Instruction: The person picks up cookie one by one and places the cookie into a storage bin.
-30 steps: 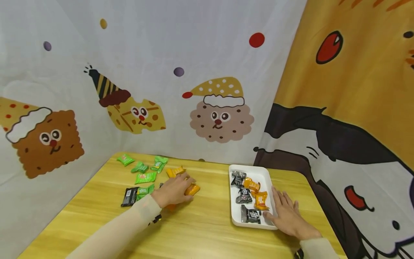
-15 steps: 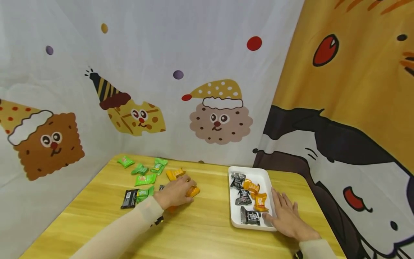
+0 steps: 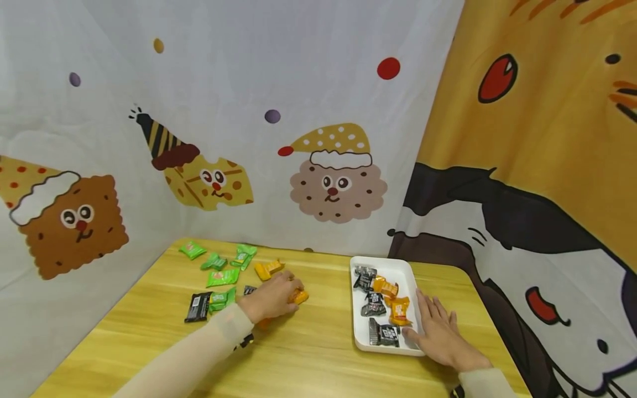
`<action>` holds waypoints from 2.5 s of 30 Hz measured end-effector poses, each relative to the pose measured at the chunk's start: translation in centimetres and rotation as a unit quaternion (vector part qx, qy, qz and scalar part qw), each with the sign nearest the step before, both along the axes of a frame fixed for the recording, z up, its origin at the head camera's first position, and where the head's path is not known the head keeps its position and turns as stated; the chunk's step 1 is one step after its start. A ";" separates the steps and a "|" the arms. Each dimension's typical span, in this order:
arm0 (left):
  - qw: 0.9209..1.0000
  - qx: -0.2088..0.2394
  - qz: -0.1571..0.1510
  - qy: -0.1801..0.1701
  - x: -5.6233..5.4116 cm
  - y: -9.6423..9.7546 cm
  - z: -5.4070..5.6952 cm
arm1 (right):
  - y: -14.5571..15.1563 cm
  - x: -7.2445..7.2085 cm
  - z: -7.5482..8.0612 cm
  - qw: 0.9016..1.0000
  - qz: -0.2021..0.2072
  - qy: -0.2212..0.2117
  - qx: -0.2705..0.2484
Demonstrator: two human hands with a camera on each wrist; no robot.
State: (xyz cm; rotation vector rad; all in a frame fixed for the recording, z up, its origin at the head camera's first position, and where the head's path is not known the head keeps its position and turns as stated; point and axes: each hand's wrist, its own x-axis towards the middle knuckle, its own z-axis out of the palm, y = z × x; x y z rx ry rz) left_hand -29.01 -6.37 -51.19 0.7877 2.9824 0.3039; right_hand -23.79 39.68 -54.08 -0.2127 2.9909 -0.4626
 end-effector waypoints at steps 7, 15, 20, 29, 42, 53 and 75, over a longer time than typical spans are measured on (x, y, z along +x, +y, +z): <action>1.000 0.020 -0.003 -0.009 0.0 0.1 0.2 | -0.1 0.1 0.1 1.000 -0.003 -0.003 -0.006; 1.000 0.021 -0.008 -0.012 -0.1 0.3 0.2 | -0.3 0.3 0.1 1.000 -0.007 -0.005 -0.005; 1.000 0.016 -0.009 -0.013 -0.5 0.4 0.1 | -0.3 0.3 0.1 1.000 -0.009 -0.006 -0.008; 0.999 0.023 -0.024 -0.003 -0.7 0.3 -0.1 | -0.3 0.0 -0.1 1.000 -0.008 0.000 -0.002; 0.997 0.051 -0.046 0.024 -0.9 -0.2 -0.3 | -0.4 0.1 0.0 1.000 -0.009 -0.003 -0.006; 0.998 0.038 -0.038 0.041 -0.7 -0.2 -0.3 | -0.4 0.1 0.1 1.000 -0.011 -0.012 -0.009; 0.995 0.043 -0.047 0.083 -0.5 0.6 -0.1 | -0.5 0.2 0.2 1.000 -0.009 -0.008 -0.006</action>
